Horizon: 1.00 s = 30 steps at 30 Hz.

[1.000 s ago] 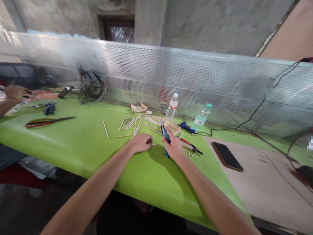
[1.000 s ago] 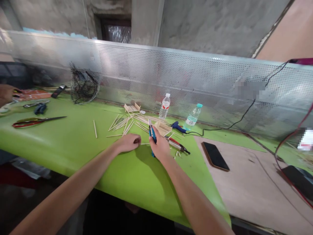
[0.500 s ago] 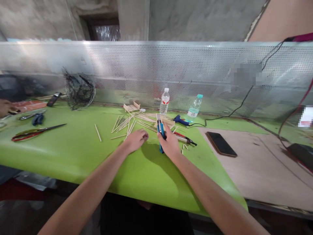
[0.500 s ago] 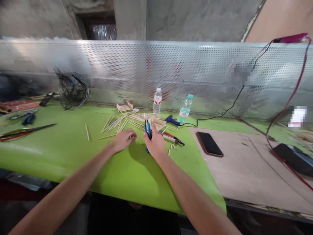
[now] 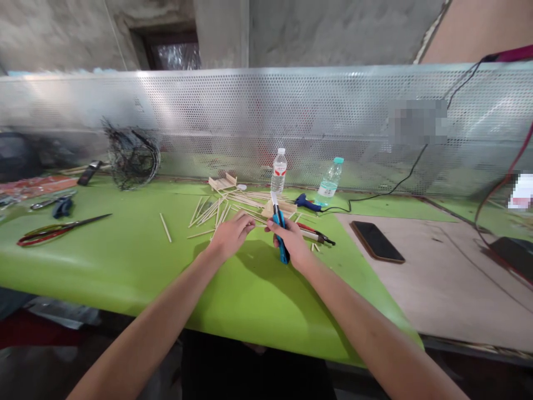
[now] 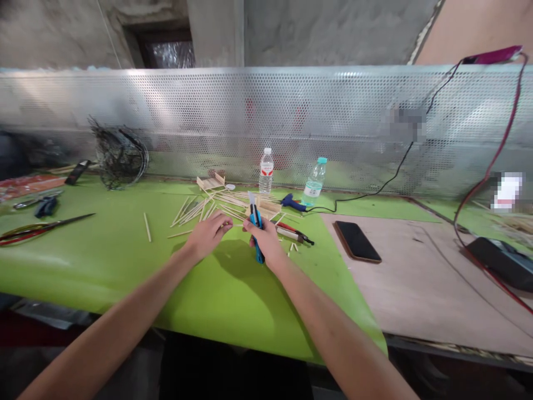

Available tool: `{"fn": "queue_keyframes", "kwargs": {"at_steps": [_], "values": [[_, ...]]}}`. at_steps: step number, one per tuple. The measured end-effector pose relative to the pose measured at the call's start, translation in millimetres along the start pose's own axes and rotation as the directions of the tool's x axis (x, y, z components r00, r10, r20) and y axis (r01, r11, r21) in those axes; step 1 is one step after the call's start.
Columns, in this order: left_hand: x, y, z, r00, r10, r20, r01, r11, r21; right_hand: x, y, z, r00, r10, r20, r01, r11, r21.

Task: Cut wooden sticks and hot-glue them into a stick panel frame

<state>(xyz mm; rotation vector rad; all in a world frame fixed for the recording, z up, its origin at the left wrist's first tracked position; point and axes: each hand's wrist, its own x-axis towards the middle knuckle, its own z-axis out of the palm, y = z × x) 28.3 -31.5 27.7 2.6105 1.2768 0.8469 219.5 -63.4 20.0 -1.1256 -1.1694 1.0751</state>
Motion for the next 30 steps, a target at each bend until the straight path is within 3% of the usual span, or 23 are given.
{"fn": "queue_keyframes", "kwargs": {"at_steps": [9, 19, 30], "values": [[0.5, -0.6, 5.6, 0.998, 0.013, 0.054, -0.017, 0.997, 0.081, -3.2, -2.1, 5.3, 1.0, 0.0, 0.011, 0.001, 0.998, -0.068], [-3.4, 1.9, 3.1, 0.993, 0.113, 0.01, -0.113, 0.993, -0.037, -6.7, -7.4, 3.3, 0.998, -0.042, 0.044, 0.041, 0.999, 0.024], [-4.5, 3.8, 3.6, 0.992, 0.123, -0.025, -0.124, 0.991, -0.039, -6.2, -7.3, 3.7, 0.994, -0.09, 0.058, 0.087, 0.995, 0.056]]}}
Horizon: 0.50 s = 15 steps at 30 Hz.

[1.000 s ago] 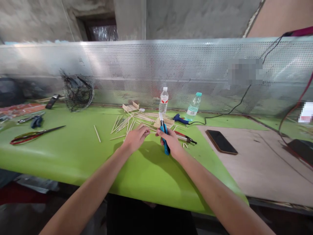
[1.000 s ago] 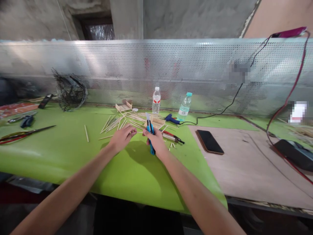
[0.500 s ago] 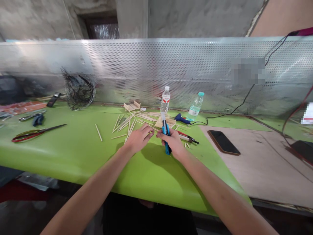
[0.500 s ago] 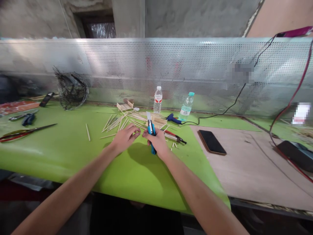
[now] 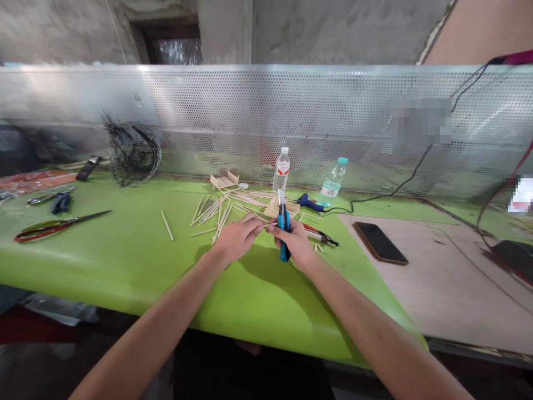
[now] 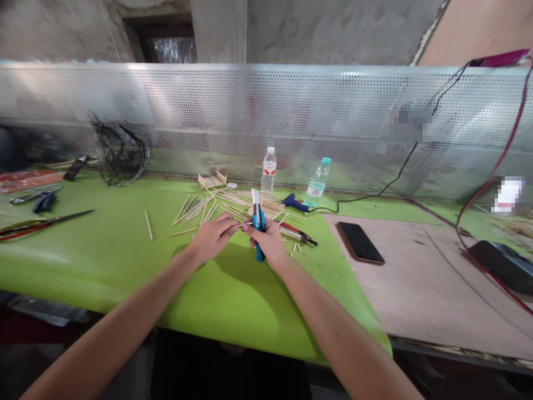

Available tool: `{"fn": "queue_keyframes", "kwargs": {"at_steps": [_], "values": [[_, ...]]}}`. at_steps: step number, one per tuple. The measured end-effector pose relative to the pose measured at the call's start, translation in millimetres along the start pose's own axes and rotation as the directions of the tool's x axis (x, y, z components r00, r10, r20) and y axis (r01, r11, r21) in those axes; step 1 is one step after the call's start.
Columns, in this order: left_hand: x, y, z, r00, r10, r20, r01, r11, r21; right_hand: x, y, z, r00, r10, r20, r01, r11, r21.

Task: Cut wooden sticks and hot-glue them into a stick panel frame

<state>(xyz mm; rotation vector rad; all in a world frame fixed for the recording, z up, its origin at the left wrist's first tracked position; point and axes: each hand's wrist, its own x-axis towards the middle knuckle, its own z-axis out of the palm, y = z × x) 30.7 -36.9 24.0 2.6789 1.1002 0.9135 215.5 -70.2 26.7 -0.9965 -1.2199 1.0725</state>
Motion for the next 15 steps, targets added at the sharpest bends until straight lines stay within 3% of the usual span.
{"fn": "queue_keyframes", "kwargs": {"at_steps": [6, 11, 15], "values": [[0.9, 7.4, -4.0, 0.997, -0.021, 0.075, 0.021, 1.0, -0.003, 2.9, 5.4, -2.8, 0.999, -0.021, -0.032, 0.023, 0.998, 0.062], [0.4, 9.6, -6.0, 0.998, 0.002, 0.058, 0.0, 1.0, -0.032, 2.9, 8.5, -2.9, 0.998, 0.046, -0.051, -0.038, 0.989, 0.145], [-0.1, 7.0, -4.3, 0.999, 0.029, 0.031, -0.028, 0.999, -0.037, 3.9, 9.8, -1.1, 0.997, 0.017, -0.074, -0.009, 0.995, 0.1]]}}
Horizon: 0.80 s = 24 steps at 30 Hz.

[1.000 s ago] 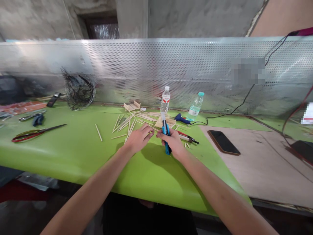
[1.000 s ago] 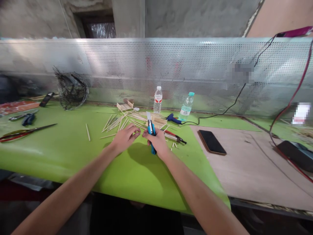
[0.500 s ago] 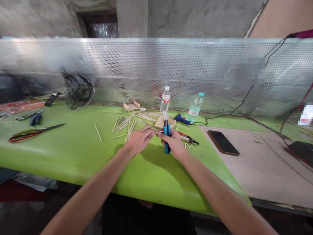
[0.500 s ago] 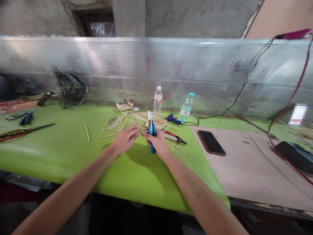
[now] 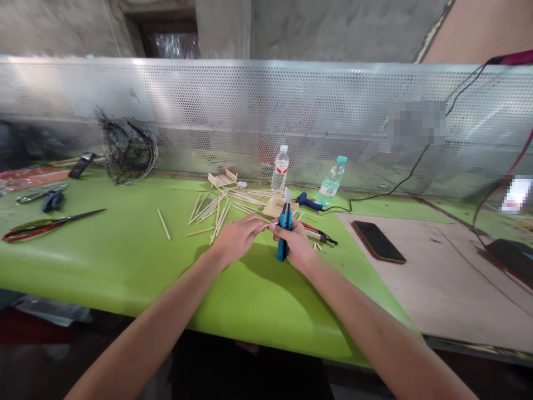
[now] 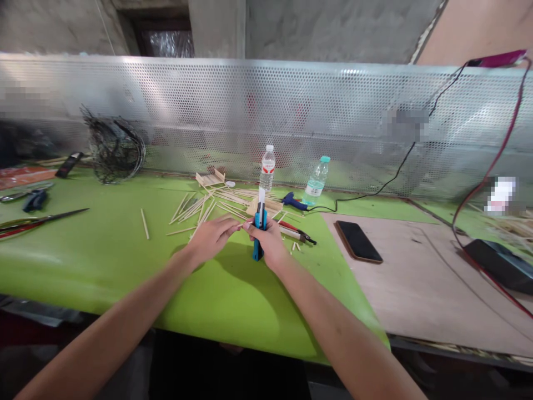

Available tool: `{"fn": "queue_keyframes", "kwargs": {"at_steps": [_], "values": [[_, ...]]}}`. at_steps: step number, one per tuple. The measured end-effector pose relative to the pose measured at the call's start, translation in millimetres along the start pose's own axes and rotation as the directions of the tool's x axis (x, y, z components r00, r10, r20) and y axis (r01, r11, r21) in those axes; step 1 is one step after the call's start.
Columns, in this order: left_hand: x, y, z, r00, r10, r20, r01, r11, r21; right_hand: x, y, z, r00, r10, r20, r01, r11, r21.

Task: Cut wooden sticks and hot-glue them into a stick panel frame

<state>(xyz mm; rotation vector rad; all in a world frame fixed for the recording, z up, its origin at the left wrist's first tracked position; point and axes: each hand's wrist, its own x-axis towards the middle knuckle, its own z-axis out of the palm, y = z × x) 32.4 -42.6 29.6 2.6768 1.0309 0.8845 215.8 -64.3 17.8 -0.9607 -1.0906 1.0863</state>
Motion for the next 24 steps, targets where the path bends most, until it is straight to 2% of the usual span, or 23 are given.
{"fn": "queue_keyframes", "kwargs": {"at_steps": [3, 5, 6, 8, 10, 11, 13, 18, 24], "values": [[0, -5, 2.2, 0.995, 0.002, -0.095, 0.0, 1.0, 0.018, 0, -3, -1, 0.998, -0.066, -0.018, 0.064, 0.991, -0.121], [0, -9, 3.3, 0.98, -0.028, -0.199, 0.033, 0.999, 0.023, -2, -8, -4, 0.988, -0.151, -0.021, 0.138, 0.945, -0.295], [0, -11, 3.5, 0.966, -0.052, -0.252, 0.057, 0.998, 0.011, -4, -11, -5, 0.978, -0.208, -0.006, 0.187, 0.893, -0.409], [1, -13, 3.5, 0.936, -0.106, -0.335, 0.096, 0.994, -0.047, -8, -16, -6, 0.942, -0.328, 0.064, 0.297, 0.733, -0.613], [2, -14, 2.8, 0.911, -0.154, -0.383, 0.109, 0.985, -0.136, -12, -19, -5, 0.899, -0.407, 0.163, 0.393, 0.586, -0.708], [3, -13, 2.3, 0.901, -0.173, -0.398, 0.109, 0.978, -0.179, -14, -19, -4, 0.884, -0.419, 0.206, 0.426, 0.543, -0.723], [3, -11, 1.3, 0.887, -0.203, -0.414, 0.106, 0.963, -0.246, -17, -18, 0, 0.873, -0.408, 0.267, 0.457, 0.494, -0.74], [4, -8, 1.4, 0.871, -0.242, -0.428, 0.1, 0.94, -0.327, -18, -13, 5, 0.888, -0.3, 0.349, 0.447, 0.382, -0.809], [4, -8, 2.1, 0.869, -0.234, -0.435, 0.077, 0.934, -0.348, -18, -11, 5, 0.875, -0.295, 0.385, 0.472, 0.334, -0.816]]}}
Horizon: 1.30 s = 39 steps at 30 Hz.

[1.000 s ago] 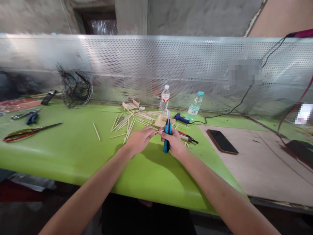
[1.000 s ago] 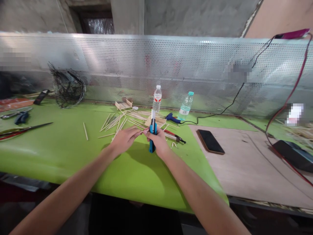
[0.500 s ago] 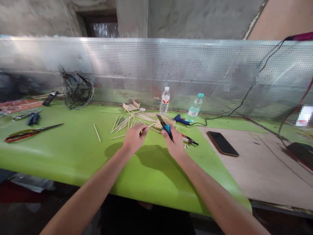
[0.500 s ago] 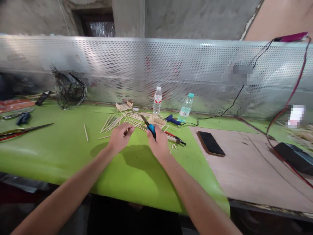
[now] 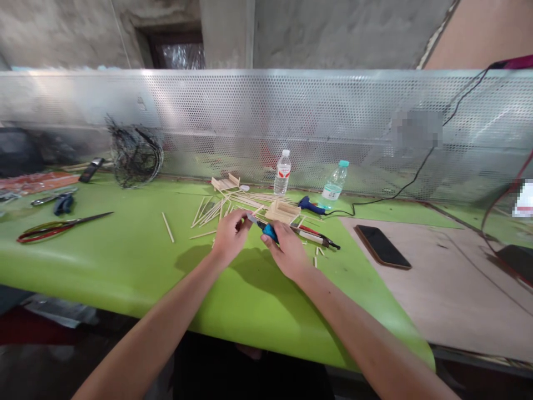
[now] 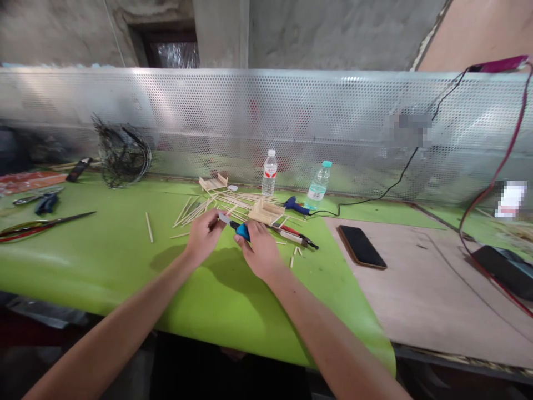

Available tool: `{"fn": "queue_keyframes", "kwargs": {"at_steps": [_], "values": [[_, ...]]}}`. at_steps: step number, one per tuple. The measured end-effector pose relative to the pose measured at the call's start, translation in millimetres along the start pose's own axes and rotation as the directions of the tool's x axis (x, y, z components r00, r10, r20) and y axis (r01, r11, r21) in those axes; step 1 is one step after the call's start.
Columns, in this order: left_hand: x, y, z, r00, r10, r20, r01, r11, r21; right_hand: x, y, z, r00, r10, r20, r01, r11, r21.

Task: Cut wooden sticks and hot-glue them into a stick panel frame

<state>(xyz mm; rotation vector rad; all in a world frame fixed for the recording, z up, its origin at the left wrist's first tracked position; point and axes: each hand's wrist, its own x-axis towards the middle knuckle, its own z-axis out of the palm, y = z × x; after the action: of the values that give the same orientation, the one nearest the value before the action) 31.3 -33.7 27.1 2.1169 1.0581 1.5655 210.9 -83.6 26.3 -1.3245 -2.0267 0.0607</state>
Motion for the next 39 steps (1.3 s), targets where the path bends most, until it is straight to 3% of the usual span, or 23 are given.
{"fn": "queue_keyframes", "kwargs": {"at_steps": [20, 27, 39], "values": [[0.1, 3.1, -2.3, 0.993, 0.112, 0.024, -0.113, 0.992, 0.054, -0.8, 1.1, -0.8, 0.998, 0.058, 0.021, -0.059, 0.997, 0.057], [-1.3, 1.5, -1.4, 0.995, 0.089, 0.047, -0.091, 0.995, 0.038, -0.4, 0.9, -1.6, 0.997, 0.069, 0.019, -0.071, 0.995, 0.068], [0.1, -2.1, -0.7, 0.987, -0.059, 0.147, 0.077, 0.99, -0.122, -0.4, 1.0, -0.2, 0.989, 0.116, 0.09, -0.121, 0.991, 0.059]]}}
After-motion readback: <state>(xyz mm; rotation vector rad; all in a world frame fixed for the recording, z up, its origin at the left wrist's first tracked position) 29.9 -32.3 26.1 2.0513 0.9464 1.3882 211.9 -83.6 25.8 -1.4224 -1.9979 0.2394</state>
